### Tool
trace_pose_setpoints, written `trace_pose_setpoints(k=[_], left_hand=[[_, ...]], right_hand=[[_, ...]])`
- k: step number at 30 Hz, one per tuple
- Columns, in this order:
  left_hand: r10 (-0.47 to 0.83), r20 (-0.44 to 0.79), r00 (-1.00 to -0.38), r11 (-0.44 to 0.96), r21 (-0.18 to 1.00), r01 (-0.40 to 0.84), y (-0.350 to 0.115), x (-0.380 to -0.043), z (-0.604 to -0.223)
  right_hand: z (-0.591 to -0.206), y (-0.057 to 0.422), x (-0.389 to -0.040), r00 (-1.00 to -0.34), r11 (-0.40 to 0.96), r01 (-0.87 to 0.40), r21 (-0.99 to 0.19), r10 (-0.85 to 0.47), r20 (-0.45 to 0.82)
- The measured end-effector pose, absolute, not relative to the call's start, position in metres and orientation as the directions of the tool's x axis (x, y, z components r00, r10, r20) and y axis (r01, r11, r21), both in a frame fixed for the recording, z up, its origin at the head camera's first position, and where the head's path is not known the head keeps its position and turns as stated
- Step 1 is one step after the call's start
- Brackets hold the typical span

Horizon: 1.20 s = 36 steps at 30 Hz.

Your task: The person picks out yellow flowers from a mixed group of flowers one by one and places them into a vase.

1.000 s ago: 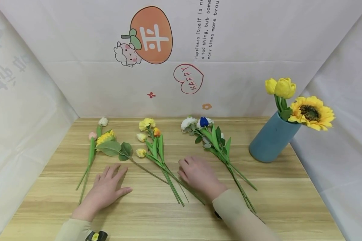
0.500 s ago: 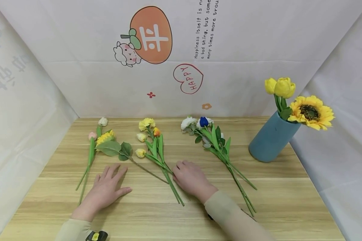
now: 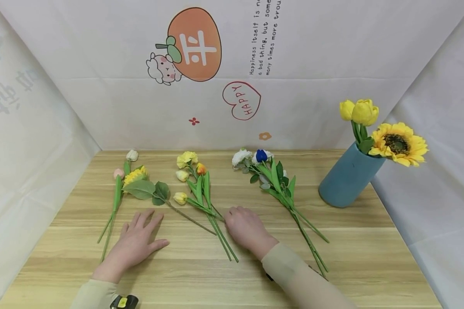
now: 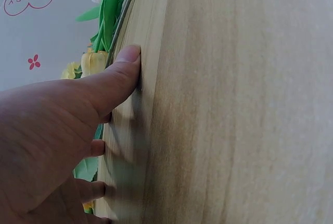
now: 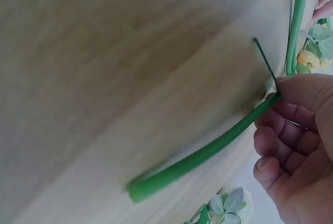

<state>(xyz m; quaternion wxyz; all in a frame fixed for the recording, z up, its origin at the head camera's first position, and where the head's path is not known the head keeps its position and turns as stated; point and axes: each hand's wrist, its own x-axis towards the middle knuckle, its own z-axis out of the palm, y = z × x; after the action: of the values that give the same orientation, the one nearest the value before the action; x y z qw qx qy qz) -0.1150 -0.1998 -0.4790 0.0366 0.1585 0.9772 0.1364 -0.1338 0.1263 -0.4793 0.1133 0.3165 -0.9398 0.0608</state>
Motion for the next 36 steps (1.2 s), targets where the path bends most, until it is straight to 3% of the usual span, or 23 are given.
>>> trace_pose_setpoints(k=[5,17,25,36], left_hand=[[0.318,-0.037,-0.947,0.913,0.282,0.296,-0.200,-0.116,-0.480],[0.316,-0.045,-0.948,0.914,0.282,0.291,-0.200,-0.116,-0.481],[0.318,-0.036,-0.947,0.914,0.277,0.296,-0.200,-0.116,-0.479],[0.318,-0.038,-0.947,0.915,0.273,0.296,-0.199,-0.115,-0.477]], right_hand=[[-0.475,0.128,-0.135,-0.800,0.812,-0.582,-0.048,-0.561,0.212],[-0.458,0.146,-0.143,-0.781,0.804,-0.594,-0.024,-0.569,0.257],[-0.435,0.172,-0.151,-0.734,0.805,-0.592,0.043,-0.560,0.384],[-0.399,0.210,-0.157,-0.691,0.823,-0.566,0.043,-0.502,0.520]])
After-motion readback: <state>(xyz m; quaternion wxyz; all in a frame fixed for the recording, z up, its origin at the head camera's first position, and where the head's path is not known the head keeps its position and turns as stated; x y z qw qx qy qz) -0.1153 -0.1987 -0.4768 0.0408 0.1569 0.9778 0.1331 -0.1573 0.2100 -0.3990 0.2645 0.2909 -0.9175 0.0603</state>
